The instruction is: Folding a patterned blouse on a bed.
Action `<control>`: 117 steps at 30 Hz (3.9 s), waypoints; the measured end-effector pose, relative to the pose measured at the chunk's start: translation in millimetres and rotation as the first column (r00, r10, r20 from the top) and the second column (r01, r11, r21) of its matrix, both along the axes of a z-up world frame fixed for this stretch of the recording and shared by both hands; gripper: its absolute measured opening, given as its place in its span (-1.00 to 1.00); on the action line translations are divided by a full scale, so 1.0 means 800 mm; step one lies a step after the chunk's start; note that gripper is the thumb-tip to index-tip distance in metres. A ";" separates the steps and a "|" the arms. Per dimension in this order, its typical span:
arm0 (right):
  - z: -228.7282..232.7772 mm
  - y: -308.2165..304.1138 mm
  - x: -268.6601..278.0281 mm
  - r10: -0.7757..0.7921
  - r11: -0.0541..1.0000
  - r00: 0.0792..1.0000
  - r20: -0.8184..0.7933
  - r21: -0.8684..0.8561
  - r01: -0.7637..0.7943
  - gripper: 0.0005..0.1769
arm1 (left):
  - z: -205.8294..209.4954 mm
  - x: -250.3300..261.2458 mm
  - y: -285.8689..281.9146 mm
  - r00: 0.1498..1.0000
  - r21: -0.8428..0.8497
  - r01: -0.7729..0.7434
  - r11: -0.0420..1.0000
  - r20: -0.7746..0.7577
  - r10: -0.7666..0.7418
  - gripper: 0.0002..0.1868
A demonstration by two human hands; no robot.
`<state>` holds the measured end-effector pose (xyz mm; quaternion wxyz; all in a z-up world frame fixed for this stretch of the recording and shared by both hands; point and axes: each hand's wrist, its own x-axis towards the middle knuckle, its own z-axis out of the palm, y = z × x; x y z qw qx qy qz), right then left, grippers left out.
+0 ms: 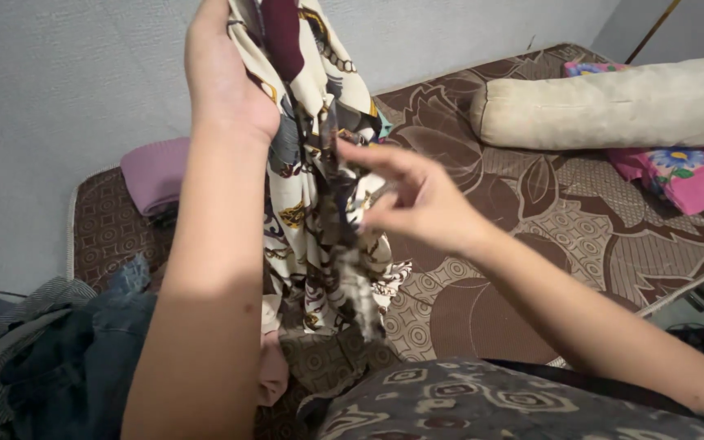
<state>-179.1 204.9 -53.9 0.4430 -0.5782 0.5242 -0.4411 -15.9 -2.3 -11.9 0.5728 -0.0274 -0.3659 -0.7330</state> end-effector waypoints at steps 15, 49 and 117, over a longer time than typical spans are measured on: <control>-0.101 -0.020 -0.067 0.064 0.932 0.993 0.101 -0.361 -0.023 -0.86 | -0.001 0.013 -0.023 0.992 -0.089 0.056 0.994 -0.110 -0.066 -0.68; 0.111 -0.074 -0.259 -0.245 0.907 0.964 -0.105 -0.376 0.190 -0.78 | 0.063 0.094 0.019 0.439 -0.637 -0.206 0.743 0.618 0.652 -0.86; 0.106 -0.035 -0.111 0.742 0.666 0.497 -0.451 0.406 -0.625 -0.42 | -0.177 -0.055 -0.009 0.524 0.185 -0.271 0.945 0.852 -0.016 -0.68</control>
